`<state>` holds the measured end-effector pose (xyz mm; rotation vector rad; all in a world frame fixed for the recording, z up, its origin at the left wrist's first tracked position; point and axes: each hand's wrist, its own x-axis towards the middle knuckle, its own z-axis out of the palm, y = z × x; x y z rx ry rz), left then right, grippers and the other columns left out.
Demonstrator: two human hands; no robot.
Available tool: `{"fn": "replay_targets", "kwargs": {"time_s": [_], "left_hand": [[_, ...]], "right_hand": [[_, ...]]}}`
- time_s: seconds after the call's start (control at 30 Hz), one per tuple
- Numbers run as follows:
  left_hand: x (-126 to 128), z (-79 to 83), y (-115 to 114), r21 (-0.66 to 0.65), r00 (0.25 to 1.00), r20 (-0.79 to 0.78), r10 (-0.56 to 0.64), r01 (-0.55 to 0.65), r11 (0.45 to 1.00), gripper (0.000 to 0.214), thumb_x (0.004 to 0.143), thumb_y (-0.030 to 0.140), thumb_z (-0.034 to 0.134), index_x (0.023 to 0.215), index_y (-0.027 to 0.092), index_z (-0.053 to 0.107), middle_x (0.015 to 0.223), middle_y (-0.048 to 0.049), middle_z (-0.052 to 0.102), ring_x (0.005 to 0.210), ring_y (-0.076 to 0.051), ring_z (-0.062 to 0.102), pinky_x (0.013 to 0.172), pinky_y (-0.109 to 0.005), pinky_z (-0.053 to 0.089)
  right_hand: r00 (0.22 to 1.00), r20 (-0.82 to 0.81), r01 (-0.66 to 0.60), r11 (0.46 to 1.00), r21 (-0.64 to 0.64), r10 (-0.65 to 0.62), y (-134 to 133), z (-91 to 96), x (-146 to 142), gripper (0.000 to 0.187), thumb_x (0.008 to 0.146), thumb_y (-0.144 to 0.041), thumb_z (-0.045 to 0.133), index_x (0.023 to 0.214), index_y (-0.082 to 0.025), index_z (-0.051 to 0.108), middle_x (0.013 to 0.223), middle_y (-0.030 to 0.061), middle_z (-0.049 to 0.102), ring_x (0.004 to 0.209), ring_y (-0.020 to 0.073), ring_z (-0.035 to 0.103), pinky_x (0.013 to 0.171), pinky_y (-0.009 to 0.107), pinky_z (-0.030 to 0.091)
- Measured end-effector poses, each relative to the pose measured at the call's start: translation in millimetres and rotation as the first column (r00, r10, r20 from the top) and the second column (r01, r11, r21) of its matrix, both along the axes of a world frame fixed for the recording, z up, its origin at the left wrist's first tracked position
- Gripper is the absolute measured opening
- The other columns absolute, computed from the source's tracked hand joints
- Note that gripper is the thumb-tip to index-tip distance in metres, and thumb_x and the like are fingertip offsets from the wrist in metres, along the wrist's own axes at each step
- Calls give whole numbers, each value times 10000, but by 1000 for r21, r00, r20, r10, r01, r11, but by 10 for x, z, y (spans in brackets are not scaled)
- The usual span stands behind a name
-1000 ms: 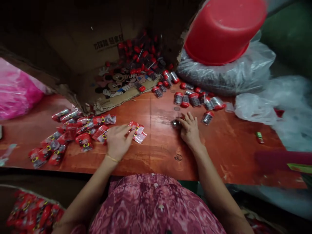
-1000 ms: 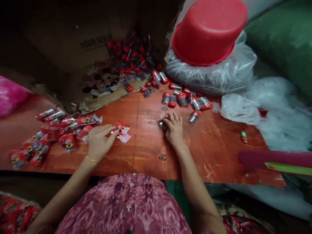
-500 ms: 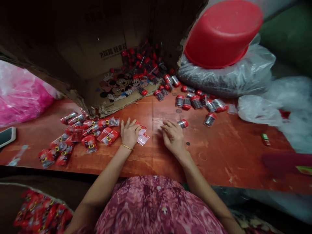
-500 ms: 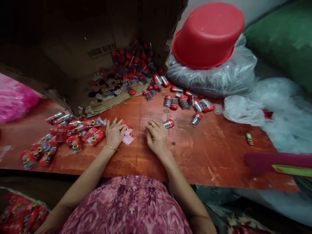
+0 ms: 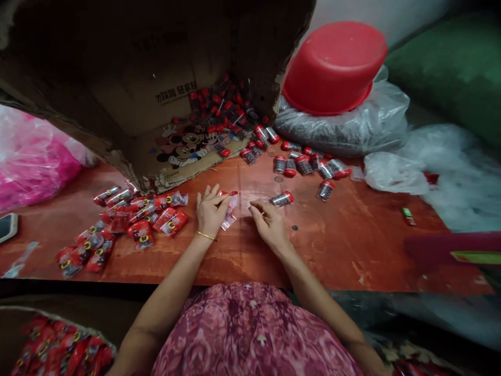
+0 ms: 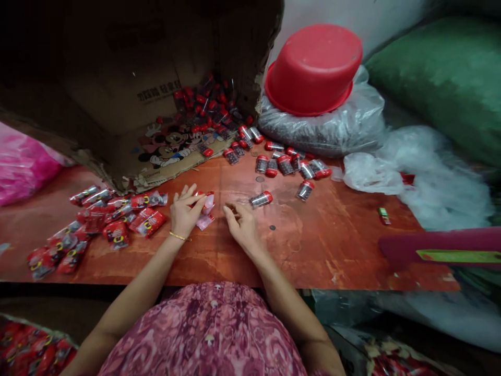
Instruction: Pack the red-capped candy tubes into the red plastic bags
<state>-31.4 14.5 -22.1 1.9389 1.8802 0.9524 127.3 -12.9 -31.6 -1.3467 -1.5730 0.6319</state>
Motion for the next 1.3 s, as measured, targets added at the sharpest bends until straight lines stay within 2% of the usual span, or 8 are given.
{"fn": "replay_targets", "kwargs": {"time_s": [0.17,0.3,0.43,0.57,0.67,0.83,1.0,1.3], "left_hand": [[136,233,-179,102,994,27,-107,103,989,199,788,324,555,925,269,688,1270,-70,533,1250,-253,405,1056,-521,202],[152,250,-282,9,955,294,32,-36,999,399,719,383,624,1075,203,624,1268,-109,536,1198,-257,459,1018,-428,314],[247,212,-412,-382,667,730,148,218,898,370,680,506,614,721,143,675,765,-65,681,762,-190,625,706,-297,488],[428,218,-470,-426,321,885,336,272,863,346,567,473,720,672,150,649,670,-15,653,664,-125,599,616,-229,461],[483,251,-415,-418,190,905,380,238,877,340,504,417,772,667,143,654,671,-17,669,674,-130,611,645,-237,460],[394,304,-275,-468,139,883,448,201,860,340,442,350,810,665,149,649,652,1,674,600,-104,602,606,-215,448],[350,300,-225,-481,158,876,455,229,846,318,483,358,794,675,160,636,674,-1,679,604,-103,607,599,-209,442],[315,295,-248,-477,69,873,483,333,813,287,523,331,786,703,165,634,659,4,681,604,-99,611,591,-202,439]], "right_hand": [[899,-431,-182,960,-211,76,93,115,-186,336,783,-469,486,657,-170,571,608,-13,563,590,116,506,579,234,421],[882,-471,-71,979,-192,-28,103,124,-173,364,765,-464,510,550,-172,487,508,-45,426,498,85,388,506,217,344],[912,-376,121,984,-134,-163,38,85,-133,427,786,-448,482,474,-192,343,472,-62,299,464,69,289,465,216,261],[923,-362,98,989,-107,-131,-25,30,-206,359,817,-423,445,552,-182,445,528,-43,401,504,83,360,495,216,312],[934,-336,80,987,-136,-122,-47,0,-231,364,832,-449,424,590,-182,476,543,-36,425,514,93,383,500,219,329],[985,29,172,974,-149,-170,61,45,57,492,884,-527,236,658,-188,511,598,7,488,585,135,470,555,246,345],[709,564,537,843,-41,-424,260,42,434,587,733,-661,451,952,-124,547,853,129,540,793,248,528,627,308,378],[598,741,421,907,34,-306,13,-143,607,420,794,-381,480,1134,-138,522,1004,173,528,835,281,498,652,362,392]]}}
